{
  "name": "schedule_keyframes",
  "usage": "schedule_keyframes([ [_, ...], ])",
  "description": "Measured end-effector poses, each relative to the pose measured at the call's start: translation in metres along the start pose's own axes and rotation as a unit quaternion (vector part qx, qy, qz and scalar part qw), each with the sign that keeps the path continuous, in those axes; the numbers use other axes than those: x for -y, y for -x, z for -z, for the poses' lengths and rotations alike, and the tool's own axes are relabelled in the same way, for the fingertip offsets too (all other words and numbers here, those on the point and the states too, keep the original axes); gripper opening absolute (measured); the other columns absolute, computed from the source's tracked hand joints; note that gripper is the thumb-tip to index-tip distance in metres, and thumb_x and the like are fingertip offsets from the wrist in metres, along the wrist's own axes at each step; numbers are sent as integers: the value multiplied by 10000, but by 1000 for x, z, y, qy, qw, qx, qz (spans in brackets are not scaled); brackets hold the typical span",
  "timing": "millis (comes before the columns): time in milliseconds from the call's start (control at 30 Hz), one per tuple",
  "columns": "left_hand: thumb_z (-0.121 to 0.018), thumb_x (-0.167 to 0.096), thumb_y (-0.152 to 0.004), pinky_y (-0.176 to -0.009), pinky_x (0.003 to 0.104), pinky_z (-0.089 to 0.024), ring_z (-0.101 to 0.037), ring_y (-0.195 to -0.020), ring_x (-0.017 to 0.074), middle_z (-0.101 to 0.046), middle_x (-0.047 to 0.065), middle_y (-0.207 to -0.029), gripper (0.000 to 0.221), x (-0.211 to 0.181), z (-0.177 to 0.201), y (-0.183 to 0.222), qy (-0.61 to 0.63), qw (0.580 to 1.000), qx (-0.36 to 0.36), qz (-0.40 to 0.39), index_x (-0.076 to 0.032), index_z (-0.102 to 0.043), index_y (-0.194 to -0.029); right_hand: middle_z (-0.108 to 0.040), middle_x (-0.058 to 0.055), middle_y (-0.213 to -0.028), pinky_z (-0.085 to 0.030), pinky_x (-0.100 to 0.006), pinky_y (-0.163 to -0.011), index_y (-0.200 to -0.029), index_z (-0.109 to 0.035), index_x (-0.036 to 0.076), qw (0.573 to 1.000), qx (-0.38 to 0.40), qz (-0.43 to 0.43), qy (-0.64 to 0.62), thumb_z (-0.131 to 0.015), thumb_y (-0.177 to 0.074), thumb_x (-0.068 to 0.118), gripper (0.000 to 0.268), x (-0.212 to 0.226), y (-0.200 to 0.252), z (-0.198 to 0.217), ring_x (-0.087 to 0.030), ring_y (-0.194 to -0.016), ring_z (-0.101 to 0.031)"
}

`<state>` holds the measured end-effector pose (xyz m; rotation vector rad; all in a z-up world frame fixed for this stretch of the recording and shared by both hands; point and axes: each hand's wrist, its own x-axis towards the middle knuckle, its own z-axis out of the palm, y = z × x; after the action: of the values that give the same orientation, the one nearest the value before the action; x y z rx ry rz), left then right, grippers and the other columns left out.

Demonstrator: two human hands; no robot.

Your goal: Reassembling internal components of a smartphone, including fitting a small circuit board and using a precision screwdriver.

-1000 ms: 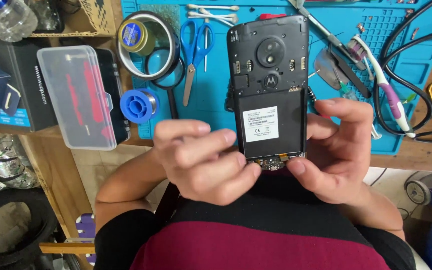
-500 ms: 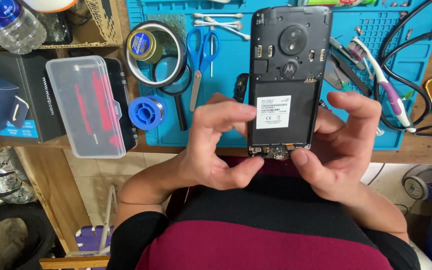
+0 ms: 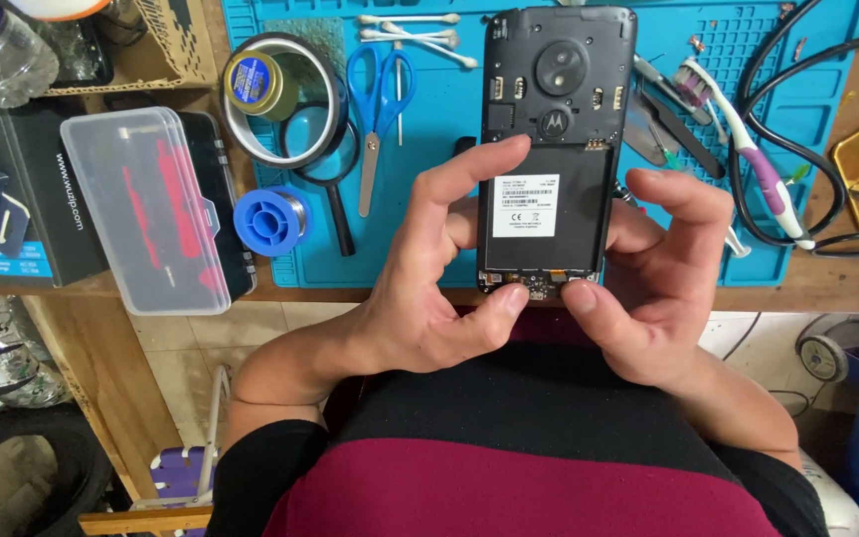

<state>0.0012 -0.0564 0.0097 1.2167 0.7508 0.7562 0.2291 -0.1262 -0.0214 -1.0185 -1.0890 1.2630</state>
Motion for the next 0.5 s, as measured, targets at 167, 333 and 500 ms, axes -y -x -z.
schedule_keyframes([
  [167,-751,-181,-1082,-1124,341,-757,-833,-1388,306,-451,148,-1856,810,-2,-4,-1,3,1000,5,5,-101,-349,-1781,-782,-252,-1270,-626,-427,-1094,-1688,-278,102,998,5,-35,-52,-715,-1133,198,713,1,7,6,-338,-1144,-804],
  [333,-739,-185,-1098,-1128,343,-754,-828,-1368,294,-544,173,-1776,783,-2,-9,-2,11,1000,5,-2,-98,-353,-1773,-776,-237,-1228,-624,-393,-1060,-1698,-292,96,997,8,-36,-72,-751,-1108,161,750,2,6,8,-310,-1108,-806],
  [500,-712,-239,-1118,-1154,346,-749,-758,-1464,286,-497,178,-1773,752,5,-10,-1,-15,1000,-2,-19,-74,-371,-1767,-731,-243,-1119,-671,-370,-900,-1669,-299,115,997,12,-31,-73,-720,-1132,98,682,3,4,6,-305,-872,-798],
])
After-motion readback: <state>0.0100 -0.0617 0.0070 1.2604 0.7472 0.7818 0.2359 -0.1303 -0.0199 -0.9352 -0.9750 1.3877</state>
